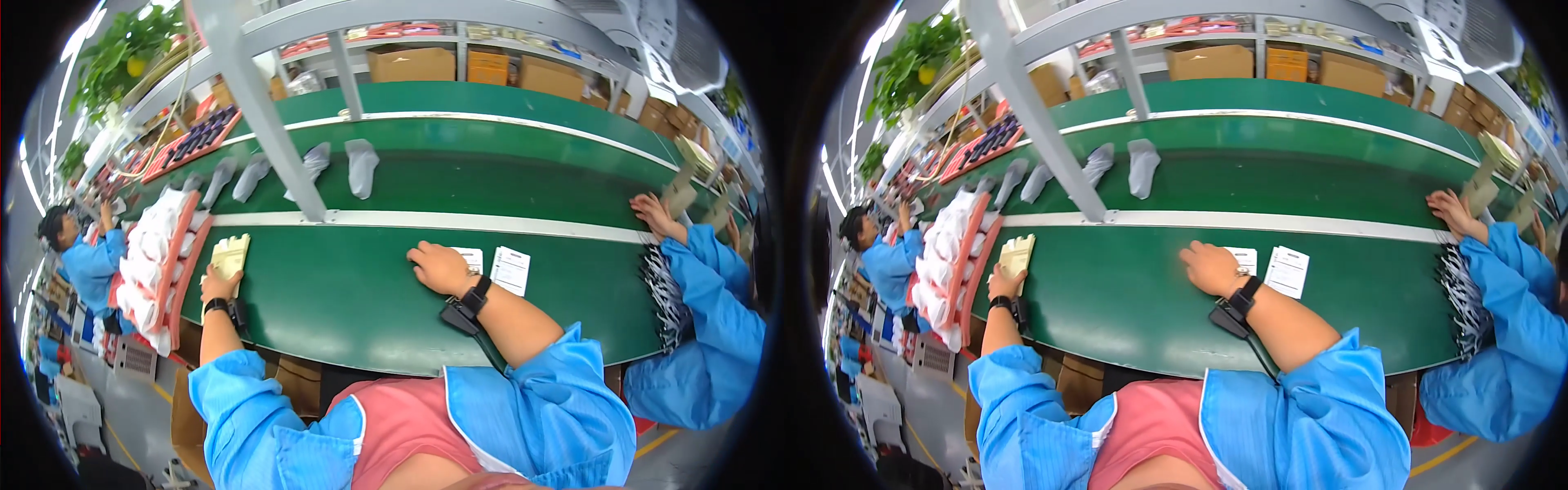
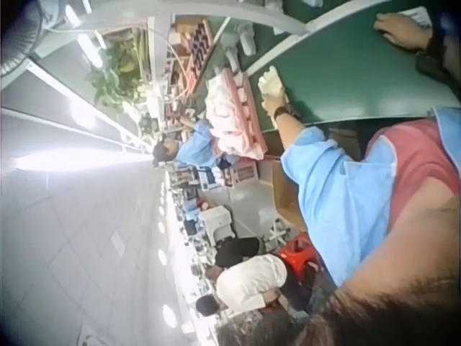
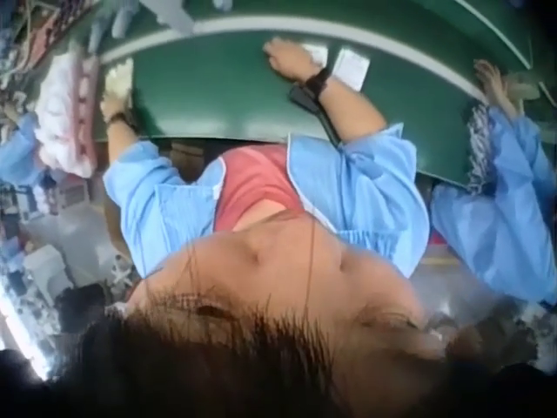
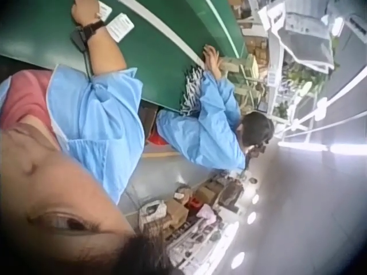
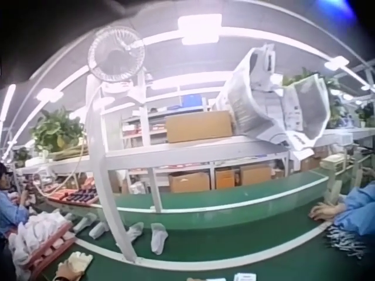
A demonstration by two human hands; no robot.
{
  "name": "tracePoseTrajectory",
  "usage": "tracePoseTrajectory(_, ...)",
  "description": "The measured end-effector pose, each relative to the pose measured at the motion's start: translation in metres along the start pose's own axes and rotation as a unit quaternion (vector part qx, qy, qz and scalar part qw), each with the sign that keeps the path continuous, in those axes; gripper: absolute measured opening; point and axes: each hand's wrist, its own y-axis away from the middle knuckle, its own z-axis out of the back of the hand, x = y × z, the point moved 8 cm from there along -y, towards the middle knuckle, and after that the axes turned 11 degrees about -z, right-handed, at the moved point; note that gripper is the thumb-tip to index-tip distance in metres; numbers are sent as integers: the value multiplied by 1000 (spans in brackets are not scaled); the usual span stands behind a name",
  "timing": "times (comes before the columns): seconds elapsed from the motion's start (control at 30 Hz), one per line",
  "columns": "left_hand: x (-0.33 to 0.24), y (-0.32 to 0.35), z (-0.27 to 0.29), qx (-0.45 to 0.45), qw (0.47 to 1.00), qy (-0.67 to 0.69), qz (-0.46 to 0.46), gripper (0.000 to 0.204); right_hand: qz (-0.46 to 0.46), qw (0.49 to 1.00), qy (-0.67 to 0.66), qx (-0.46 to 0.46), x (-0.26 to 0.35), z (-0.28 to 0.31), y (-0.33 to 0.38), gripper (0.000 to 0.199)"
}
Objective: The person folds a cardboard box, inserts a paper manual, and closes the box, repeating this process for several units.
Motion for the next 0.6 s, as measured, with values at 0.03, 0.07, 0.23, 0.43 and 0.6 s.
tracePoseTrajectory(0.03, 2, -3, -4, 2, 1000, 3, -11, 99, -5, 1000, 6, 13, 0, 0, 0, 20)
tracePoseTrajectory(0.07, 11, -5, -2, -20, 1000, 14, -15, 98, -6, 1000, 10, 27, 2, -2, -2, 21)
tracePoseTrajectory(0.23, 21, -24, 11, -49, 997, 52, -37, 94, 11, 1000, -6, 17, 0, -6, -4, 18)
tracePoseTrajectory(0.43, -41, -7, 83, -193, 944, 198, -182, 80, 8, 1000, -13, 22, -5, -7, -4, 19)
tracePoseTrajectory(0.6, -136, 43, 122, -198, 882, 293, -311, 82, 20, 998, -41, 48, 1, -4, -4, 33)
